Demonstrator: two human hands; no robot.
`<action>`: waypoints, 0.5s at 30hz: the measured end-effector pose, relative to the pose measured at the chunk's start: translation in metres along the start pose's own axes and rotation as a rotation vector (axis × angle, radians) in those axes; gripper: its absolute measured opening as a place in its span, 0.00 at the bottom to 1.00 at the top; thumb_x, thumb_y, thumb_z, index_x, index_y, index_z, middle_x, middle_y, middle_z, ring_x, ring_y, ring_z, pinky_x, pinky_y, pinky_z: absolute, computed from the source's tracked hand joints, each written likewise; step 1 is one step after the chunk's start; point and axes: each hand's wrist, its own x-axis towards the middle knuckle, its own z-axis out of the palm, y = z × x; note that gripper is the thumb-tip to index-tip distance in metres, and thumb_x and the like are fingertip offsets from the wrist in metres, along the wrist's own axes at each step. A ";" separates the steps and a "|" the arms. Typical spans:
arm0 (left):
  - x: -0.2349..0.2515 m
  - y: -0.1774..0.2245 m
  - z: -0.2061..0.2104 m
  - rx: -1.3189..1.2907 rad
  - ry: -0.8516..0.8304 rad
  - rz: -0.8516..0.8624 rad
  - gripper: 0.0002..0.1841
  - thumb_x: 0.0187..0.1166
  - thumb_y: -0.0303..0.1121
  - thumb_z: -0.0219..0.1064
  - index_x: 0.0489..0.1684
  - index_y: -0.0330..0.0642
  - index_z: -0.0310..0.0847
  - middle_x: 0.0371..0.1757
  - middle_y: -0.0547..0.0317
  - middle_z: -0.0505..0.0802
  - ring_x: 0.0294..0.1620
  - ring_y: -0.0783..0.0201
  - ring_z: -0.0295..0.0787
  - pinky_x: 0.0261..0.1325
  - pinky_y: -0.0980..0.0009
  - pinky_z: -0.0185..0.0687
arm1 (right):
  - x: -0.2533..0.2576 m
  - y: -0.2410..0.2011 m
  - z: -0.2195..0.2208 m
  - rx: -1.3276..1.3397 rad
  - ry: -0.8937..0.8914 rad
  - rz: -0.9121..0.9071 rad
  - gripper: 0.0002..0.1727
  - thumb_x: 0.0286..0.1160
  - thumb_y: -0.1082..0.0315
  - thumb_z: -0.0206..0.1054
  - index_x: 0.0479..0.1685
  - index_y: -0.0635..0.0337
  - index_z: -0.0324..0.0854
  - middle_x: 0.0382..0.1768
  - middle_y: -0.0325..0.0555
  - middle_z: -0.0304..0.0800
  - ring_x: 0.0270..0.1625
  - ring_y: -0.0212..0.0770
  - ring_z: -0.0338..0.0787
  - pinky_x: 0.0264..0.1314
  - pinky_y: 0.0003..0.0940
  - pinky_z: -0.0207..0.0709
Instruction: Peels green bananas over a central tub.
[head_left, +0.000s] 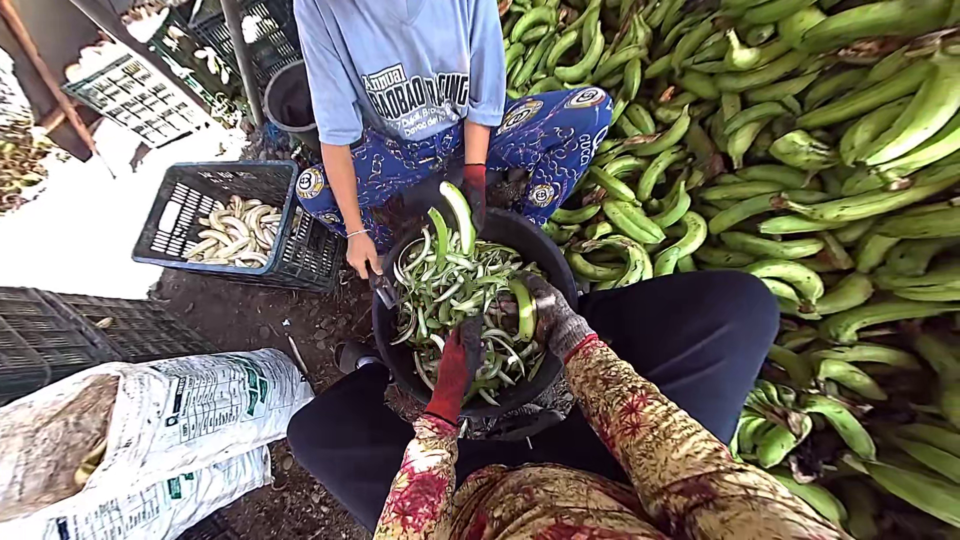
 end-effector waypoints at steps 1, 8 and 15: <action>-0.003 0.000 -0.001 0.191 -0.032 0.158 0.23 0.92 0.42 0.49 0.73 0.35 0.77 0.49 0.54 0.91 0.44 0.68 0.88 0.50 0.69 0.86 | 0.000 -0.001 0.000 0.017 -0.018 0.022 0.30 0.93 0.40 0.40 0.53 0.59 0.74 0.28 0.47 0.84 0.23 0.41 0.84 0.24 0.35 0.82; -0.017 0.014 -0.006 0.163 -0.106 0.222 0.21 0.92 0.42 0.53 0.69 0.38 0.81 0.47 0.55 0.92 0.42 0.67 0.90 0.47 0.71 0.87 | 0.008 -0.005 -0.011 0.125 -0.096 0.084 0.25 0.90 0.44 0.44 0.49 0.55 0.77 0.27 0.43 0.83 0.23 0.35 0.84 0.23 0.30 0.81; -0.022 0.000 -0.018 0.096 0.150 0.604 0.37 0.88 0.58 0.52 0.76 0.28 0.74 0.61 0.50 0.91 0.55 0.68 0.89 0.59 0.68 0.88 | 0.022 -0.005 -0.011 -0.021 0.157 0.101 0.27 0.90 0.42 0.49 0.59 0.57 0.76 0.32 0.47 0.83 0.26 0.40 0.83 0.27 0.36 0.81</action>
